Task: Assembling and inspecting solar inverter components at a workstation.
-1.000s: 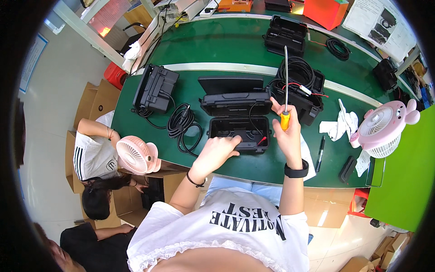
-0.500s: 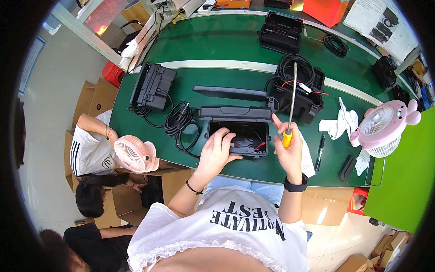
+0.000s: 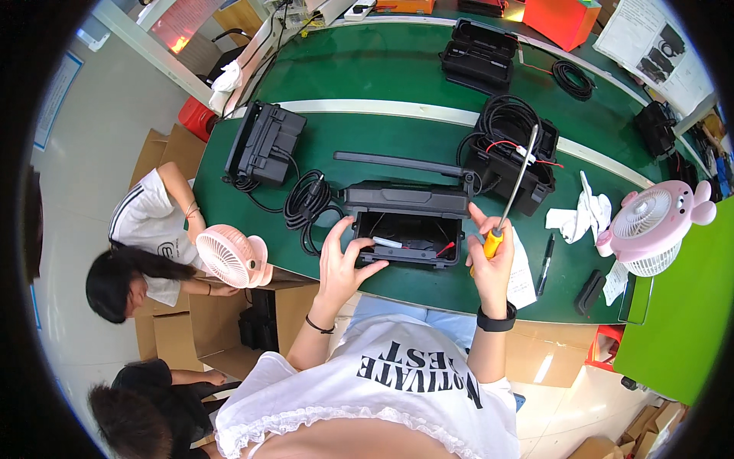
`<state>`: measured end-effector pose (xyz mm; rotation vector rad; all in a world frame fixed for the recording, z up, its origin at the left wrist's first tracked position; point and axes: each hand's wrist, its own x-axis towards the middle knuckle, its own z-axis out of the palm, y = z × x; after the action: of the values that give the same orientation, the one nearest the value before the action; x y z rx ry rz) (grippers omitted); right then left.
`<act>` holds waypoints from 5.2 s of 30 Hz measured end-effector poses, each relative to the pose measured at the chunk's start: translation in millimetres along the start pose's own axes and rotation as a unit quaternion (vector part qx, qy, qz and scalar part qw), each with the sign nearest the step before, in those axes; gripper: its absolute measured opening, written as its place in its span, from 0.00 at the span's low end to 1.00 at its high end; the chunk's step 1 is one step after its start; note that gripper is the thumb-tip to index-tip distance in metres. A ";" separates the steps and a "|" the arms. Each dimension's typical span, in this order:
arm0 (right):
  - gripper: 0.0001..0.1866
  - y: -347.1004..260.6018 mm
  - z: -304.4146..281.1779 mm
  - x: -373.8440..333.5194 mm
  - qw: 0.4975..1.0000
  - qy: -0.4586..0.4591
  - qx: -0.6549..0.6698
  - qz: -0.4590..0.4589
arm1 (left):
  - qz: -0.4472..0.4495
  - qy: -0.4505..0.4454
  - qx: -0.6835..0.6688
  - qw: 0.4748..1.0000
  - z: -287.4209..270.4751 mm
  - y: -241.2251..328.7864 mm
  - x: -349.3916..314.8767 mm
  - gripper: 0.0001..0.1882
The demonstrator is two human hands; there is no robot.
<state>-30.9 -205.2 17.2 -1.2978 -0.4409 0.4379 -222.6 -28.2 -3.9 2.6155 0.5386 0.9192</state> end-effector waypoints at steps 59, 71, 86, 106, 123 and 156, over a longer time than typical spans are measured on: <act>0.22 28.7 1.8 -20.5 0.989 0.029 -0.138 -0.038 | -0.065 -0.047 -0.286 0.955 6.3 -11.2 68.4 0.31; 0.19 10.9 19.0 -19.0 0.934 0.055 -0.327 -0.130 | -0.116 0.087 -0.302 0.942 34.8 -7.0 31.5 0.22; 0.13 -1.7 28.5 -8.4 0.973 -0.055 -0.191 -0.118 | -0.039 0.146 -0.305 0.940 34.2 -1.9 14.6 0.20; 0.25 -9.3 15.9 -13.9 0.810 -0.139 -0.502 -0.269 | -0.116 0.150 -0.307 0.933 26.4 6.0 21.8 0.18; 0.28 25.8 5.1 -12.9 0.800 -0.115 -0.480 -0.340 | 0.041 -0.045 0.100 0.993 -23.1 -5.7 8.3 0.15; 0.16 -7.0 -1.2 -74.7 0.898 -0.069 -0.406 -0.156 | -0.037 -0.019 0.024 0.999 16.9 -25.1 107.1 0.17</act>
<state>-92.4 -248.1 18.8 -1.9609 -1.0070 0.0526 -140.4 38.7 29.8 2.6304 0.6495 0.8423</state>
